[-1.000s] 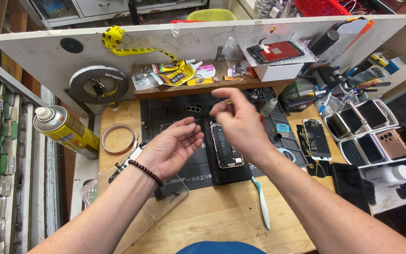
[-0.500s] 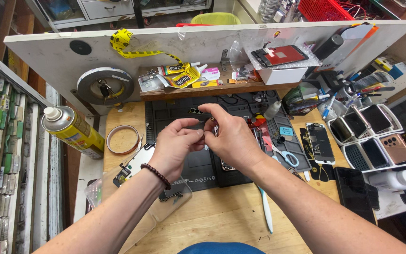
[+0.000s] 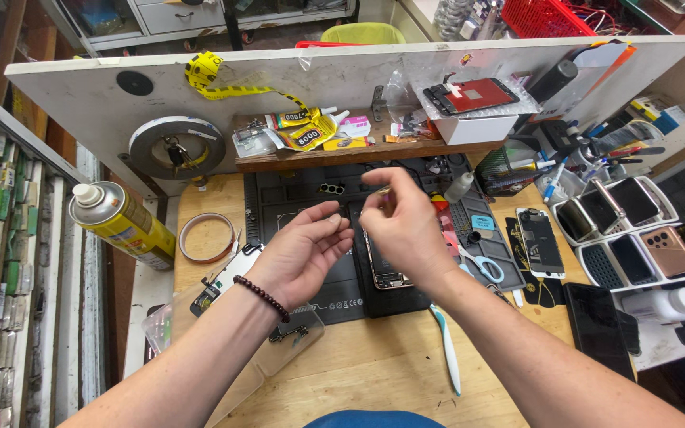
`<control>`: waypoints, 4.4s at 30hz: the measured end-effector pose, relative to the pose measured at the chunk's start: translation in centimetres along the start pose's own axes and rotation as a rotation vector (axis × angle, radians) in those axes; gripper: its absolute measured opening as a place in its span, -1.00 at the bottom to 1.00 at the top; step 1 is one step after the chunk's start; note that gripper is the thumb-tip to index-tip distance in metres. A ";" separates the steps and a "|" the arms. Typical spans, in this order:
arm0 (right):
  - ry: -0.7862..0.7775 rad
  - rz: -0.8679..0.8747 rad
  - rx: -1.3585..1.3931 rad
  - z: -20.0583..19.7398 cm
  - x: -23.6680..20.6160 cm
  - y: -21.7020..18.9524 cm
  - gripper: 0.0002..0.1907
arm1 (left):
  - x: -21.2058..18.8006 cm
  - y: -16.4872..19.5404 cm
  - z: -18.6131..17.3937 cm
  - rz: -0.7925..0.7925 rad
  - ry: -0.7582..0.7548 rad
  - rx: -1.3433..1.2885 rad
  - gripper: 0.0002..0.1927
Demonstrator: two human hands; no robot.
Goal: The person works on a disassembled smartphone at a repair bench. They use a screwdriver to remove and reinstall screws, then use tweezers to adjust internal components and connectors. The phone remains open on the mat throughout the clip.
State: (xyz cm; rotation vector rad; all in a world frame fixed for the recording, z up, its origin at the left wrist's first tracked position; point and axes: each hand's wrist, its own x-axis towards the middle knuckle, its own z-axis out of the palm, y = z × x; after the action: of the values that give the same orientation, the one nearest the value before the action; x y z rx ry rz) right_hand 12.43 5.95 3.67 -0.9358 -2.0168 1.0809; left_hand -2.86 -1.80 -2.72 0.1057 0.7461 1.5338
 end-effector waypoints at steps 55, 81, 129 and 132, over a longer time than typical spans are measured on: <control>0.115 0.184 0.593 0.7 0.1 -1.1 -0.35 | 0.2 -1.4 -1.1 -0.120 0.026 -0.222 -0.73; 0.139 0.220 0.576 0.5 -0.1 -0.8 -0.35 | 0.4 -1.7 -0.9 -0.157 0.075 -0.193 -0.87; 0.167 0.351 0.658 0.5 -0.6 0.7 -0.32 | 0.2 -1.9 -0.7 -0.218 0.115 -0.138 -0.92; 0.166 0.350 0.647 0.5 -0.7 0.7 -0.32 | 0.3 -2.0 -0.7 -0.222 0.134 -0.146 -0.92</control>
State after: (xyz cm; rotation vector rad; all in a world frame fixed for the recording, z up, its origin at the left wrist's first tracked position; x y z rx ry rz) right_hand 12.60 5.51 2.70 -0.9919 -1.2546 1.6474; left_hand -1.57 -1.99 -4.40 -0.1851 0.7235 1.3869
